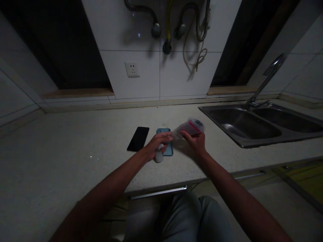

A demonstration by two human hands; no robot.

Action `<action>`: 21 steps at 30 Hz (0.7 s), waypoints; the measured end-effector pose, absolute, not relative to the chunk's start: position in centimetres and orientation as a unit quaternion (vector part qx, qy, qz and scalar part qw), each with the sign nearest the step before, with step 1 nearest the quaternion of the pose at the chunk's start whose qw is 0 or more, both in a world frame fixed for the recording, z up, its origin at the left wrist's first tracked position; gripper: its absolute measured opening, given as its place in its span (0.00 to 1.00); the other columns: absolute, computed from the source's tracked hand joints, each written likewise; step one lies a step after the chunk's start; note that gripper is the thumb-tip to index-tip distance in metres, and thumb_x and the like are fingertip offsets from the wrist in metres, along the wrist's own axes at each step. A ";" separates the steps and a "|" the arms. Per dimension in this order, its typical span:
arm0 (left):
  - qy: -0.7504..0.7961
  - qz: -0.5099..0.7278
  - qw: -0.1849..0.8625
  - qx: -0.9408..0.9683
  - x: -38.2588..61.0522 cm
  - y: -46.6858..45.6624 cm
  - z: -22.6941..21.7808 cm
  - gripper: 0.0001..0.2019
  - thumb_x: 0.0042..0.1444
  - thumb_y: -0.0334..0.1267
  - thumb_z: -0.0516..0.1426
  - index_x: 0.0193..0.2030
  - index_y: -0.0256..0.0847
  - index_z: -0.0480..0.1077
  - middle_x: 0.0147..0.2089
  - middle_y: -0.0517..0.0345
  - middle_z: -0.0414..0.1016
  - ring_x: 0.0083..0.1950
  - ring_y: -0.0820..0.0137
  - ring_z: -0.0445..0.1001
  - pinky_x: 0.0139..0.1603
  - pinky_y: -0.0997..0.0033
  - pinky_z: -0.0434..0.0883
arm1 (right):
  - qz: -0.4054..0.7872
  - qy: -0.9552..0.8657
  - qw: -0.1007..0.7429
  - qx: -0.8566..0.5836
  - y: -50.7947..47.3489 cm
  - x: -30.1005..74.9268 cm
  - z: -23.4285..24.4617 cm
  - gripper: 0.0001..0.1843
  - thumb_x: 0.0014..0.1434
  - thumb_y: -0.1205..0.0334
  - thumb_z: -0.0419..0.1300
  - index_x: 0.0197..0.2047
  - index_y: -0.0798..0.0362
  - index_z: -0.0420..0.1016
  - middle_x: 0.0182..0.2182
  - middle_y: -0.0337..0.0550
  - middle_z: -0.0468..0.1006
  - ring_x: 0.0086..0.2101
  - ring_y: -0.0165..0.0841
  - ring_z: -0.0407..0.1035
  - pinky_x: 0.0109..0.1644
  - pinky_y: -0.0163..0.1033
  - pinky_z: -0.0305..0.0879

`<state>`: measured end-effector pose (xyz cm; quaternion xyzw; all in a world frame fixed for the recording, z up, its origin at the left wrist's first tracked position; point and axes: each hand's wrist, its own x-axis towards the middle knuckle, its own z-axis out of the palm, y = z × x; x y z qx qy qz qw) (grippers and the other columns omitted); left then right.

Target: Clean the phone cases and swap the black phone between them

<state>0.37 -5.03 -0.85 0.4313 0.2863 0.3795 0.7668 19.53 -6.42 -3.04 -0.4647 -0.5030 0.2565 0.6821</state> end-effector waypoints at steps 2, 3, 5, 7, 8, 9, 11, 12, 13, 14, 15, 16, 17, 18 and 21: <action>0.281 0.333 0.777 0.454 0.3 -5.1 -0.7 0.16 0.45 0.35 0.68 0.41 0.38 0.73 0.23 0.69 0.59 0.16 0.84 0.50 0.17 0.78 0.44 | 0.231 -0.539 0.668 -0.457 -6.4 19.6 -3.4 0.21 0.43 0.49 0.74 0.36 0.53 0.80 0.36 0.48 0.83 0.39 0.43 0.77 0.50 0.49 0.73; 0.278 0.316 0.782 0.460 0.2 -5.1 -0.7 0.16 0.46 0.36 0.68 0.41 0.38 0.73 0.23 0.70 0.58 0.16 0.85 0.49 0.17 0.78 0.44 | 0.216 -0.559 0.658 -0.456 -6.3 19.6 -3.6 0.21 0.44 0.49 0.74 0.38 0.53 0.80 0.38 0.49 0.83 0.40 0.43 0.77 0.50 0.49 0.72; 0.274 0.311 0.785 0.460 0.2 -5.1 -0.6 0.16 0.46 0.37 0.67 0.42 0.39 0.72 0.22 0.72 0.55 0.16 0.85 0.48 0.17 0.78 0.44 | 0.191 -0.585 0.645 -0.453 -6.3 19.6 -3.7 0.22 0.44 0.49 0.73 0.40 0.53 0.80 0.40 0.49 0.83 0.41 0.43 0.77 0.51 0.48 0.72; 0.272 0.312 0.786 0.459 0.2 -5.1 -0.5 0.16 0.47 0.38 0.67 0.43 0.39 0.72 0.23 0.71 0.56 0.16 0.86 0.46 0.17 0.78 0.44 | 0.184 -0.591 0.646 -0.446 -6.4 19.5 -3.6 0.21 0.46 0.49 0.73 0.40 0.52 0.80 0.40 0.49 0.83 0.41 0.42 0.77 0.51 0.48 0.72; 0.272 0.310 0.785 0.463 0.2 -5.1 -0.4 0.17 0.47 0.38 0.67 0.44 0.39 0.72 0.24 0.70 0.59 0.16 0.86 0.46 0.17 0.78 0.44 | 0.189 -0.587 0.651 -0.442 -6.4 19.5 -3.5 0.20 0.46 0.49 0.73 0.39 0.53 0.80 0.39 0.48 0.83 0.40 0.43 0.77 0.50 0.48 0.72; 0.273 0.308 0.782 0.468 0.2 -5.1 -0.4 0.18 0.47 0.39 0.66 0.45 0.39 0.73 0.26 0.69 0.62 0.16 0.86 0.47 0.17 0.78 0.44 | 0.197 -0.577 0.659 -0.441 -6.4 19.5 -3.4 0.20 0.47 0.49 0.72 0.38 0.53 0.80 0.37 0.48 0.83 0.39 0.43 0.78 0.49 0.48 0.73; 0.283 0.314 0.763 0.488 0.3 -5.1 -0.4 0.21 0.47 0.39 0.67 0.48 0.39 0.73 0.31 0.63 0.70 0.17 0.86 0.49 0.17 0.77 0.45 | 0.208 -0.534 0.682 -0.454 -6.1 19.7 -3.2 0.21 0.47 0.47 0.72 0.37 0.54 0.80 0.35 0.49 0.83 0.37 0.42 0.78 0.47 0.48 0.73; 0.292 0.321 0.748 0.502 0.3 -5.1 -0.4 0.21 0.47 0.39 0.67 0.49 0.39 0.74 0.35 0.59 0.74 0.18 0.85 0.51 0.17 0.77 0.46 | 0.204 -0.501 0.699 -0.467 -5.9 19.9 -3.1 0.22 0.46 0.46 0.72 0.38 0.55 0.79 0.35 0.49 0.83 0.36 0.42 0.77 0.45 0.47 0.73; 0.302 0.331 0.731 0.515 0.4 -5.0 -0.4 0.21 0.47 0.40 0.67 0.49 0.38 0.74 0.39 0.55 0.77 0.18 0.85 0.52 0.17 0.76 0.46 | 0.191 -0.464 0.717 -0.484 -5.7 20.3 -3.1 0.25 0.46 0.45 0.72 0.39 0.56 0.79 0.35 0.50 0.83 0.36 0.41 0.77 0.44 0.46 0.73; 0.311 0.346 0.713 0.525 0.3 -4.9 -0.4 0.21 0.47 0.41 0.67 0.48 0.38 0.75 0.43 0.51 0.79 0.18 0.85 0.52 0.17 0.76 0.46 | 0.170 -0.428 0.732 -0.503 -5.4 20.8 -3.1 0.27 0.45 0.44 0.72 0.40 0.57 0.78 0.35 0.50 0.82 0.36 0.41 0.76 0.43 0.45 0.73; 0.319 0.362 0.697 0.531 0.3 -4.7 -0.5 0.20 0.48 0.42 0.66 0.47 0.37 0.76 0.45 0.49 0.80 0.19 0.84 0.52 0.17 0.76 0.47 | 0.140 -0.394 0.742 -0.524 -5.1 21.5 -3.1 0.29 0.44 0.43 0.72 0.41 0.58 0.77 0.36 0.50 0.82 0.35 0.40 0.75 0.42 0.45 0.72; 0.325 0.380 0.684 0.531 0.2 -4.4 -0.5 0.19 0.48 0.43 0.66 0.45 0.37 0.76 0.45 0.48 0.80 0.19 0.84 0.53 0.18 0.76 0.48 | 0.113 -0.371 0.741 -0.548 -4.9 22.2 -3.1 0.30 0.44 0.43 0.71 0.42 0.58 0.77 0.36 0.50 0.81 0.35 0.40 0.74 0.41 0.44 0.71; 0.332 0.407 0.673 0.521 0.0 -4.1 -0.5 0.17 0.47 0.43 0.66 0.43 0.37 0.77 0.44 0.48 0.81 0.19 0.83 0.53 0.18 0.76 0.49 | 0.085 -0.356 0.733 -0.574 -4.6 23.0 -3.2 0.30 0.44 0.42 0.71 0.42 0.57 0.76 0.35 0.48 0.81 0.34 0.39 0.73 0.40 0.43 0.70; 0.340 0.434 0.663 0.506 -0.2 -3.8 -0.6 0.16 0.46 0.43 0.66 0.41 0.37 0.77 0.41 0.49 0.81 0.20 0.82 0.56 0.20 0.76 0.52 | 0.061 -0.352 0.720 -0.594 -4.5 23.8 -3.3 0.30 0.44 0.42 0.70 0.42 0.57 0.76 0.34 0.47 0.80 0.33 0.38 0.72 0.40 0.43 0.69; 0.362 0.510 0.640 0.446 -0.9 -2.7 -0.7 0.14 0.42 0.40 0.66 0.36 0.37 0.76 0.35 0.53 0.81 0.24 0.76 0.64 0.25 0.75 0.59 | 0.033 -0.366 0.673 -0.642 -4.3 25.7 -3.7 0.27 0.43 0.42 0.69 0.36 0.56 0.75 0.30 0.42 0.77 0.30 0.36 0.68 0.38 0.41 0.65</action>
